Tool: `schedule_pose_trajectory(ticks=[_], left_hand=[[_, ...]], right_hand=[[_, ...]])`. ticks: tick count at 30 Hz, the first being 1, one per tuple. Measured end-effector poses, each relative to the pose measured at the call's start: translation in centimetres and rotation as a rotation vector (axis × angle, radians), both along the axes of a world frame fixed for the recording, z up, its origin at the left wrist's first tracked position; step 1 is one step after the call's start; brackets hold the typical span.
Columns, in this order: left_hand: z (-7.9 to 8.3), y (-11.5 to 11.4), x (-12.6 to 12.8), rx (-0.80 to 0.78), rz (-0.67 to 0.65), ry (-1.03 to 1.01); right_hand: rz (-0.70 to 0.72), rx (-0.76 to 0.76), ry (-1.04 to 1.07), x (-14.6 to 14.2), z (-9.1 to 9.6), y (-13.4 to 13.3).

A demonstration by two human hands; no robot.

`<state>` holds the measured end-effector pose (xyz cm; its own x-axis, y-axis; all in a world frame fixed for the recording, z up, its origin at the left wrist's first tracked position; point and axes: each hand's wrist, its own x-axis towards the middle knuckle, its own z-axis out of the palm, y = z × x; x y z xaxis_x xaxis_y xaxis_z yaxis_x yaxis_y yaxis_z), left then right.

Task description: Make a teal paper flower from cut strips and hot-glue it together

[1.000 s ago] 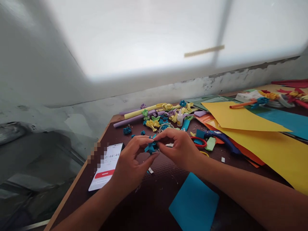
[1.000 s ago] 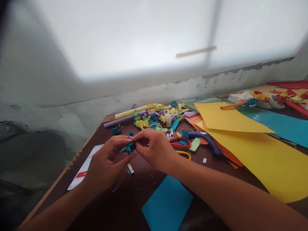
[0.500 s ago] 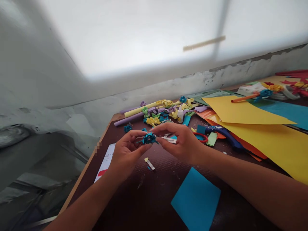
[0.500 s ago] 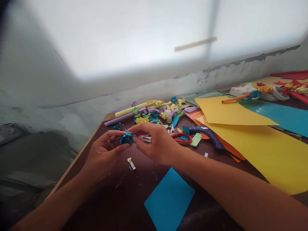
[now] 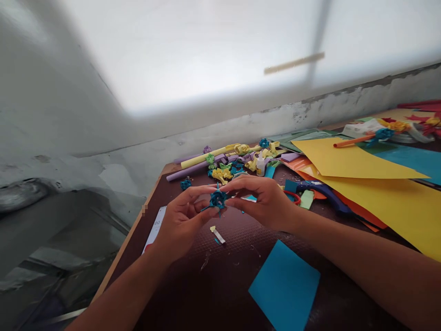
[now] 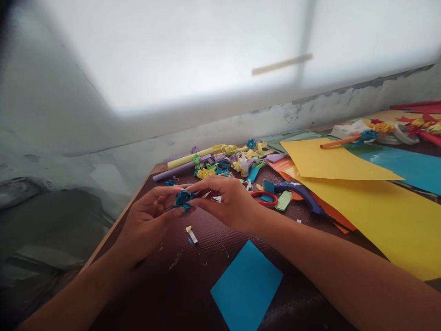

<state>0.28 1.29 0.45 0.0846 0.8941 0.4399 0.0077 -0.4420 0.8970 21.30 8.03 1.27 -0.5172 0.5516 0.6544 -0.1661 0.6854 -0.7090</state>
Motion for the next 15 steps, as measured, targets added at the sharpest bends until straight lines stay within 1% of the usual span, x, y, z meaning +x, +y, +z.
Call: schedule_pose_trajectory(ticks=[3, 6, 8, 12, 13, 15], left_hand=[[-0.03, 0.11, 0.05, -0.001, 0.029, -0.034], [-0.04, 0.16, 0.19, -0.025, 0.041, -0.095], [-0.01, 0.11, 0.34, -0.024, 0.097, -0.101], [0.09, -0.16, 0.51, 0.063, 0.352, 0.021], [0.13, -0.22, 0.53, 0.079, 0.394, 0.052], [0.23, -0.3, 0.55, 0.093, 0.429, 0.077]], right_hand=[[0.099, 0.048, 0.025, 0.0, -0.28, 0.19], [0.127, 0.037, 0.045, -0.09, -0.47, 0.12], [0.076, 0.003, 0.066, -0.22, -0.55, -0.07], [-0.111, -0.059, 0.094, -0.53, -0.75, -0.31], [-0.129, -0.067, 0.092, -0.57, -0.81, -0.31], [-0.12, -0.084, 0.096, -0.57, -0.87, -0.3]])
